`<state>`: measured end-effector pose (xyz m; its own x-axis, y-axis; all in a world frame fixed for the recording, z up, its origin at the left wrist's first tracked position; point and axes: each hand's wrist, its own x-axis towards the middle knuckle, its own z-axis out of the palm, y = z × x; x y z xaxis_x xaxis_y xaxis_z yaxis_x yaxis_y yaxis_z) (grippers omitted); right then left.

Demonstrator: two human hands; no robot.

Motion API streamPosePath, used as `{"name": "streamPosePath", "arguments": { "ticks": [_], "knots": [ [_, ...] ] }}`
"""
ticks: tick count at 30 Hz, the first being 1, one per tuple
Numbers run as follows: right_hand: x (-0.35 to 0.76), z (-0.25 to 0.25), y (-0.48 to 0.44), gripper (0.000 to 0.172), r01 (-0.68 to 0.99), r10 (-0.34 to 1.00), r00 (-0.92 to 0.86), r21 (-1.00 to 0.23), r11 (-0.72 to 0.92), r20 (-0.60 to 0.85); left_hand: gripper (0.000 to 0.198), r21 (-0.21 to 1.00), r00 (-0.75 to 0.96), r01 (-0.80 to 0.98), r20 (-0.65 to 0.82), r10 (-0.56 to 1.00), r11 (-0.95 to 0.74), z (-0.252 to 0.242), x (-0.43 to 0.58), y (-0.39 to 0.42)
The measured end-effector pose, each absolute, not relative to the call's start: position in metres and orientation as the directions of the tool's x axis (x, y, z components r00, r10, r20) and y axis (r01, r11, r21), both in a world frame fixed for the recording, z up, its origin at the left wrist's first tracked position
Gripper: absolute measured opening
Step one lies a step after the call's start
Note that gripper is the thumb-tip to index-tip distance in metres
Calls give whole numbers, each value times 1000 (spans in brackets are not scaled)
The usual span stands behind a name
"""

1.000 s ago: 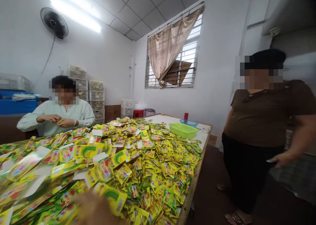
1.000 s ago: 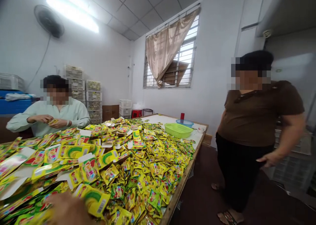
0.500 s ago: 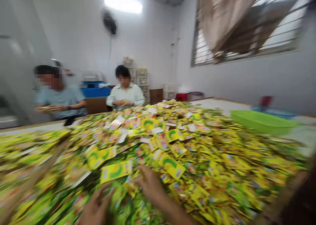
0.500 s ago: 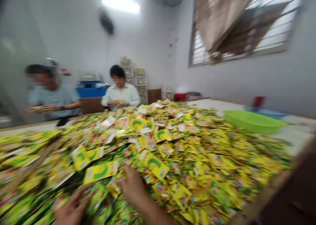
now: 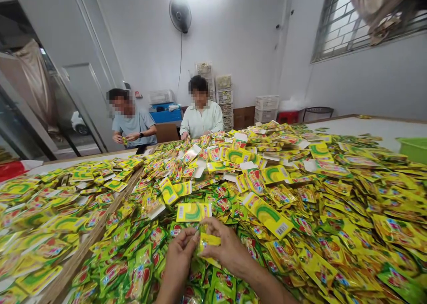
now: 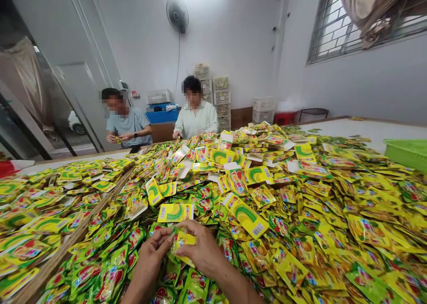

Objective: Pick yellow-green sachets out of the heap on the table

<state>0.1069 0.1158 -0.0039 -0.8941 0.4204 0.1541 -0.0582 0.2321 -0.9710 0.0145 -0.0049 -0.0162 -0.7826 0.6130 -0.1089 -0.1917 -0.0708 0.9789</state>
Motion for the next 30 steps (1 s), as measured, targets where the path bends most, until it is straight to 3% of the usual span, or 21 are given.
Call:
{"name": "streamPosePath", "arguments": {
  "ticks": [2, 5, 8, 11, 15, 18, 22, 26, 28, 30],
  "knots": [
    [104, -6, 113, 53, -38, 453, -883, -981, 189, 121, 40, 978, -768, -193, -101, 633, -79, -17, 17, -3],
    [101, -8, 110, 55, -6, 535, -840, -986, 167, 95, 37, 973, -772, -214, -112, 625, -90, -19, 20, -2],
    [101, -10, 109, 57, 32, 550, -824, -958, 284, 135, 37, 958, -772, -266, -143, 619, -110, -21, 22, -1],
    [103, -11, 108, 58, 27, 475, -861, -914, 405, 184, 40, 950, -769, -291, -159, 620, -116, -21, 21, -1],
    [104, -7, 107, 62, 38, 493, -862, -953, 300, 121, 43, 927, -804, -330, -179, 567, -176, -17, 19, -2],
    [106, -6, 106, 56, 47, 523, -843, -951, 305, 126, 37, 912, -819, -342, -171, 548, -227, -10, 22, -1],
    [105, -9, 105, 43, -37, 473, -837, -891, 453, 276, 37, 864, -808, -425, -230, 542, -268, -1, 27, 2],
    [103, -7, 107, 25, -94, 585, -781, -967, 237, 220, 44, 818, -830, -480, -308, 465, -316, -1, 27, 2],
    [102, -4, 109, 27, -144, 621, -763, -984, 107, 180, 47, 840, -849, -463, -328, 415, -284, -4, 24, 1],
    [103, -2, 112, 34, -158, 585, -791, -984, 88, 179, 48, 878, -858, -427, -318, 404, -216, -8, 21, 0]
  ]
}}
